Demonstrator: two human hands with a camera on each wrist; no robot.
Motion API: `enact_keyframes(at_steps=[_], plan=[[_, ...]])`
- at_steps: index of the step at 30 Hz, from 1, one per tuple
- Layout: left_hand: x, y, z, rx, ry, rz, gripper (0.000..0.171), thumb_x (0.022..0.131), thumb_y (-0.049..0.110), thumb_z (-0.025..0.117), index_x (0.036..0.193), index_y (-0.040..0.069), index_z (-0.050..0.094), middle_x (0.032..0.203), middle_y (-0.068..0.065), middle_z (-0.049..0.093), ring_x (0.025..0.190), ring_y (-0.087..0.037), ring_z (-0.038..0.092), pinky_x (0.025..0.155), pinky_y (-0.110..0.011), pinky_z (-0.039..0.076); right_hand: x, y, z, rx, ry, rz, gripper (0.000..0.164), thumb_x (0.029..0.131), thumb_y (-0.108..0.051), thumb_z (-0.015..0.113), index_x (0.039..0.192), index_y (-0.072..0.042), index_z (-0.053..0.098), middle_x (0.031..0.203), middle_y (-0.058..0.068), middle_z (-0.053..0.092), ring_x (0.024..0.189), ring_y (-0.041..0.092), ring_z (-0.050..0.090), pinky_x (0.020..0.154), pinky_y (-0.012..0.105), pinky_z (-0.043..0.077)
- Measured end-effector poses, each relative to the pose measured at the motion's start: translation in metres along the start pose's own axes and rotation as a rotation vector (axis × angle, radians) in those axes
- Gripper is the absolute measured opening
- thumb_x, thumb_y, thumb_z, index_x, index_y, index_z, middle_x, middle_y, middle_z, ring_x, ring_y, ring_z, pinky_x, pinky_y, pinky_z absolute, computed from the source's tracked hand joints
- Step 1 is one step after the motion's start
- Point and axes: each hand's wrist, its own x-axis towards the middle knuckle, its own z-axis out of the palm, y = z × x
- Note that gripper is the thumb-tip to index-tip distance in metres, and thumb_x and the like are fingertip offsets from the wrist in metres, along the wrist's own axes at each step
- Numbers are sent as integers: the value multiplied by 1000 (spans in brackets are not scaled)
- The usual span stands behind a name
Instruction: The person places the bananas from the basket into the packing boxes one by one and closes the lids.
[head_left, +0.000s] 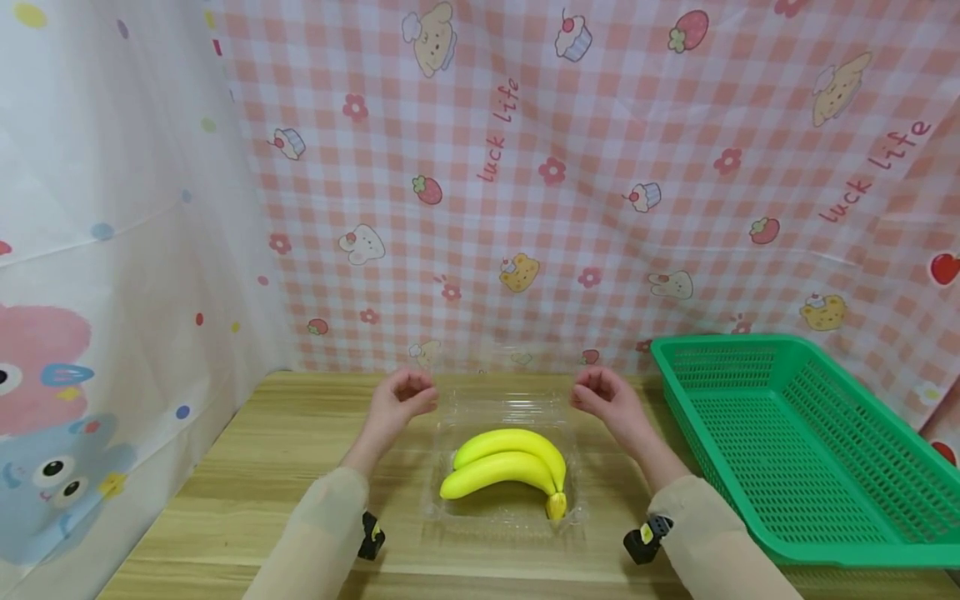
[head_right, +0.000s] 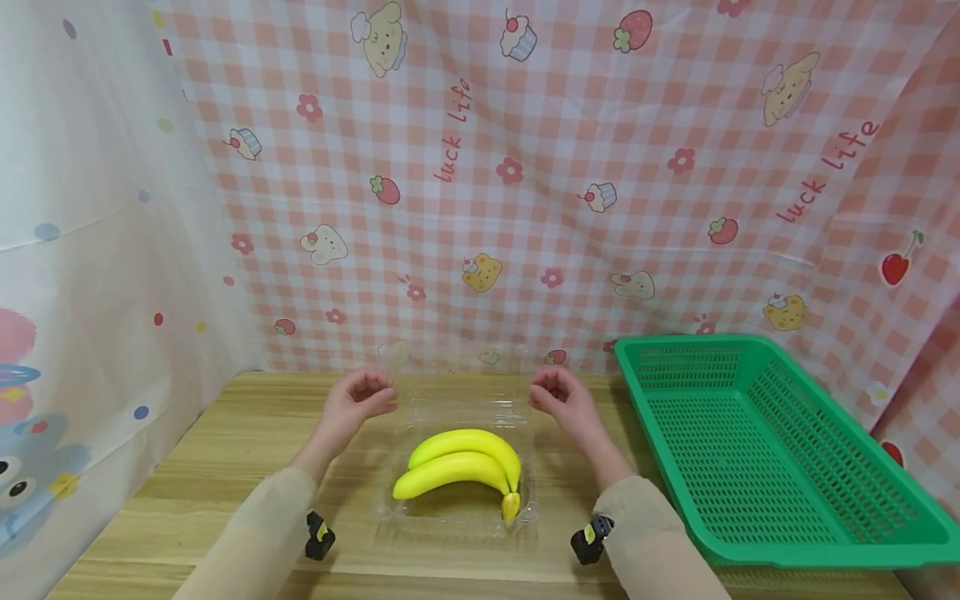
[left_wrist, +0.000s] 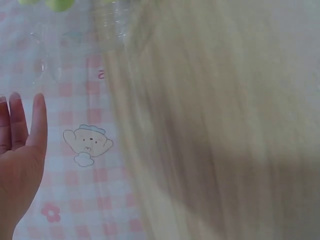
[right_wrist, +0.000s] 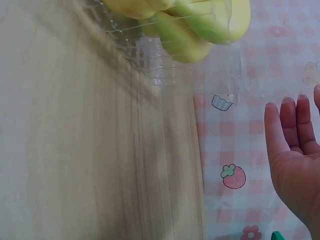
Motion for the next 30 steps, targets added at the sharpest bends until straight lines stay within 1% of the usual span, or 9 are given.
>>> enact_keyframes(at_steps=[3, 7, 10, 13, 17, 21, 23, 25, 30], plan=[[-3, -2, -1, 26, -16, 52, 12, 91, -6, 67, 100, -11, 60, 95, -16, 62, 84, -18, 63, 79, -37, 61, -4, 0, -1, -54, -19, -40, 18, 98, 0, 60, 107, 15, 53, 91, 10, 60, 84, 11, 61, 82, 23, 57], [-8, -3, -3, 85, -25, 105, 11, 89, -5, 69, 97, -9, 62, 93, -16, 63, 85, -17, 63, 79, -34, 61, -9, -1, -2, -170, -23, -87, 15, 94, 1, 64, 103, 10, 57, 93, 13, 61, 85, 12, 59, 80, 20, 54], [-11, -3, -5, 156, -19, 126, 10, 88, -4, 72, 94, -5, 64, 92, -14, 65, 85, -15, 63, 77, -29, 59, -13, -2, -2, -247, -20, -116, 12, 92, 3, 67, 100, 7, 59, 93, 13, 62, 87, 12, 59, 79, 19, 52], [-15, -2, -7, 212, -22, 121, 10, 88, -1, 74, 93, -2, 65, 92, -13, 66, 87, -14, 64, 77, -26, 57, -17, -2, -3, -290, -34, -132, 11, 91, 4, 67, 99, 6, 59, 93, 14, 63, 89, 15, 61, 81, 19, 54], [-20, 1, -8, 242, -44, 104, 10, 87, -1, 73, 94, 0, 66, 96, -14, 68, 93, -22, 66, 81, -30, 59, -21, -2, -4, -317, -62, -149, 11, 91, 6, 67, 98, 6, 59, 94, 15, 64, 94, 23, 64, 83, 22, 56], [-23, 0, -9, 294, -74, 140, 11, 86, -6, 73, 92, 0, 66, 96, -15, 67, 95, -31, 67, 83, -38, 60, -25, -1, -6, -347, -89, -205, 13, 89, 8, 68, 98, 6, 59, 94, 11, 62, 93, 23, 64, 82, 26, 58], [-25, -1, -10, 314, -93, 170, 12, 85, -7, 73, 91, 1, 67, 96, -13, 67, 93, -30, 66, 83, -41, 59, -27, -1, -7, -356, -113, -258, 15, 87, 11, 68, 97, 6, 59, 95, 10, 61, 91, 20, 63, 80, 28, 59], [-27, -1, -12, 329, -119, 207, 13, 84, -10, 72, 90, -1, 67, 95, -13, 66, 91, -27, 66, 83, -44, 59, -29, -1, -8, -377, -144, -320, 16, 85, 14, 68, 95, 5, 60, 95, 9, 59, 89, 15, 61, 79, 31, 60], [-30, -2, -16, 353, -201, 298, 19, 80, -17, 71, 90, -1, 68, 94, -10, 67, 89, -18, 64, 83, -46, 59, -33, -1, -10, -444, -215, -441, 22, 81, 17, 70, 90, -2, 62, 94, 9, 59, 90, 11, 59, 80, 41, 60]])
